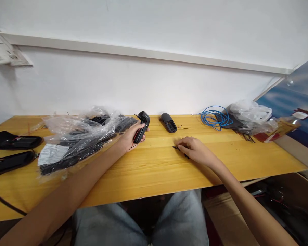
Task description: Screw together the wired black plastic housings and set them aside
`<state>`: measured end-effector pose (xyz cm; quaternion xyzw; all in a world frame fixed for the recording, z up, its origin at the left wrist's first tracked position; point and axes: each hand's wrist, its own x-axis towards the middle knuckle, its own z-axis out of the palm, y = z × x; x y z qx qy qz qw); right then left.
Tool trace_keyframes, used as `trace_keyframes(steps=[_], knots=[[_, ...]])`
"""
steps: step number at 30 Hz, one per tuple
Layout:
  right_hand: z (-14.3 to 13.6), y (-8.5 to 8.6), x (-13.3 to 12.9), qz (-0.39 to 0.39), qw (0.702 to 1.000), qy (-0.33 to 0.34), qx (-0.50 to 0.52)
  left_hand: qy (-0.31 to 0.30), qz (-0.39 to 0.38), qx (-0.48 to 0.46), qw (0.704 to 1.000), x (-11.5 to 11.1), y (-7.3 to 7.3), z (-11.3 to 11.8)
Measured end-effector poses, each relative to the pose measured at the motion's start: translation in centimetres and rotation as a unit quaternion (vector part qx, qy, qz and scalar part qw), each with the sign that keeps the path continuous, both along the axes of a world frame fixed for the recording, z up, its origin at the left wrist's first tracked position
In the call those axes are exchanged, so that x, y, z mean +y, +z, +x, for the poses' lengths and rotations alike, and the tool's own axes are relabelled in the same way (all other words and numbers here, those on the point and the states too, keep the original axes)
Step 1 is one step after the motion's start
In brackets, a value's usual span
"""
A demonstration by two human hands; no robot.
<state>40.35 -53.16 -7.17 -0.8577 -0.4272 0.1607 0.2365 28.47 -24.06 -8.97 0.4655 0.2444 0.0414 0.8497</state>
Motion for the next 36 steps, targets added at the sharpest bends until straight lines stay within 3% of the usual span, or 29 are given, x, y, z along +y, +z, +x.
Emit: trace_keyframes(steps=[10, 17, 20, 23, 26, 30, 33, 36], knots=[[-1.0, -0.4, 2.0, 0.079, 0.997, -0.018, 0.001, -0.031, -0.026, -0.034, 0.999, 0.3, -0.6, 0.1], [0.9, 0.0, 9.5, 0.244, 0.947, -0.032, 0.208, -0.03, -0.022, -0.03, 0.999, 0.2, -0.2, -0.3], [1.4, -0.1, 12.2, 0.256, 0.926, -0.02, 0.278, -0.014, -0.004, -0.021, 1.0, 0.1, -0.1, -0.3], [1.2, -0.7, 13.0, 0.259, 0.917, -0.028, 0.301, 0.011, -0.003, -0.004, 1.0, -0.1, -0.3, -0.3], [1.0, -1.6, 12.7, 0.26, 0.928, -0.057, 0.261, 0.055, -0.011, -0.015, 0.998, -0.6, -0.7, -0.2], [0.9, -2.4, 11.9, 0.26, 0.958, -0.041, 0.112, 0.151, 0.012, -0.066, 0.986, -1.7, -1.4, -0.2], [0.4, -2.4, 11.8, 0.259, 0.964, -0.005, 0.061, 0.152, 0.052, -0.1, 0.982, -2.3, -1.9, -0.2], [-0.2, -2.4, 11.9, 0.263, 0.962, -0.021, 0.073, 0.118, 0.085, -0.114, 0.983, -2.4, -2.3, -0.3]])
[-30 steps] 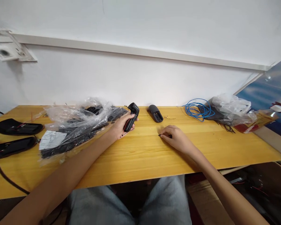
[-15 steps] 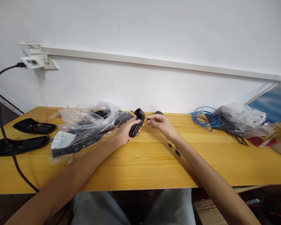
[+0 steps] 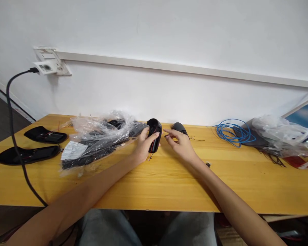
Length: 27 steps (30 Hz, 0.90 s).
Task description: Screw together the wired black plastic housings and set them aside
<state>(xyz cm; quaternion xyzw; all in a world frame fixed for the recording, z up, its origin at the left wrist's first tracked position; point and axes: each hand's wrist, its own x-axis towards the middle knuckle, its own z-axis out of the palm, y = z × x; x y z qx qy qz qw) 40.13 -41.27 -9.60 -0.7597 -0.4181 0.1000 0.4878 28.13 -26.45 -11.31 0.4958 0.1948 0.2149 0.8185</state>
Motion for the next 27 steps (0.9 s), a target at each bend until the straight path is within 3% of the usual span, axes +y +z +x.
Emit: trace_keyframes(steps=[5, 10, 18, 27], knots=[[-0.7, -0.2, 0.3, 0.032, 0.998, -0.026, 0.049, -0.038, 0.019, 0.011, 0.999, -0.1, -0.1, -0.1], [-1.2, -0.4, 0.9, 0.089, 0.99, -0.067, 0.084, -0.035, 0.01, 0.013, 0.999, -0.1, 0.2, 0.1], [-2.0, 0.3, 1.1, 0.146, 0.928, -0.031, 0.341, 0.008, -0.031, 0.017, 0.999, 0.1, 0.5, 0.3], [-2.4, 0.4, 1.2, 0.157, 0.924, -0.048, 0.345, 0.003, 0.012, 0.003, 1.0, -0.1, -0.3, 0.4]])
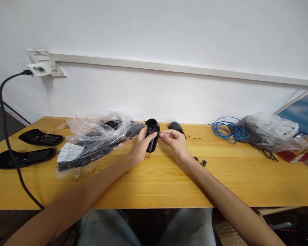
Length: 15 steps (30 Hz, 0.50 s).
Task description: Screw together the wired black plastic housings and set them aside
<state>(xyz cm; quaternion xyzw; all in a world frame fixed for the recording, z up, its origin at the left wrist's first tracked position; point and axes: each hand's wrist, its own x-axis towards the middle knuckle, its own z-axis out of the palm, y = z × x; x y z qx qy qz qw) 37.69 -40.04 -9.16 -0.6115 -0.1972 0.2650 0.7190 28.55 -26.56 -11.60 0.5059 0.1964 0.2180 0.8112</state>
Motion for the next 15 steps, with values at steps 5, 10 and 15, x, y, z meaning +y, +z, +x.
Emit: trace_keyframes(steps=[5, 10, 15], knots=[[-0.1, -0.3, 0.1, -0.001, 1.0, -0.011, 0.015, -0.006, 0.017, -0.002, 1.0, -0.1, -0.1, -0.1], [-0.1, -0.8, 0.2, 0.001, 1.0, -0.015, 0.016, 0.006, 0.03, 0.005, 1.0, -0.2, -0.2, -0.1], [-0.3, -1.3, 0.5, 0.021, 0.998, 0.002, 0.054, 0.002, 0.032, 0.002, 0.999, -0.1, -0.5, -0.1]])
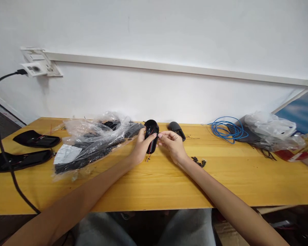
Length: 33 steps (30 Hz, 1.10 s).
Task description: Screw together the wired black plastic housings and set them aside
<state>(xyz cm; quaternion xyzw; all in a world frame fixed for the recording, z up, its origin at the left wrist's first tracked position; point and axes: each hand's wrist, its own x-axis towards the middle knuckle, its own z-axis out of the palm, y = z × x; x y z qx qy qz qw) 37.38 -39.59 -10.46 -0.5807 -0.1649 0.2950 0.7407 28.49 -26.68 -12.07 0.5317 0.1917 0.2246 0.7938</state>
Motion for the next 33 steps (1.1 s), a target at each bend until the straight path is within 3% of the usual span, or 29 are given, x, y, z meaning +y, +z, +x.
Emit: trace_keyframes(steps=[4, 9, 13, 18, 28, 33], knots=[[0.2, 0.1, 0.1, 0.028, 0.996, 0.06, 0.052, -0.035, 0.005, 0.013, 0.999, 0.4, 0.1, -0.1], [0.7, 0.2, 0.0, 0.021, 0.988, 0.151, 0.035, -0.103, -0.015, 0.034, 0.994, 1.1, 0.8, -0.2], [0.9, 0.3, 0.0, 0.036, 0.991, 0.123, 0.026, -0.068, 0.024, 0.067, 0.995, 1.5, 0.5, 0.0], [1.0, 0.5, -0.2, 0.055, 0.997, 0.058, 0.006, -0.042, 0.187, 0.022, 0.981, 1.2, -0.1, -0.1], [0.8, 0.9, -0.8, 0.064, 0.994, 0.086, -0.01, -0.002, 0.334, 0.001, 0.943, 1.8, 1.7, -0.9], [0.9, 0.5, -1.0, 0.039, 0.993, 0.102, -0.04, 0.004, 0.369, -0.037, 0.929, 2.8, 2.4, -1.2]])
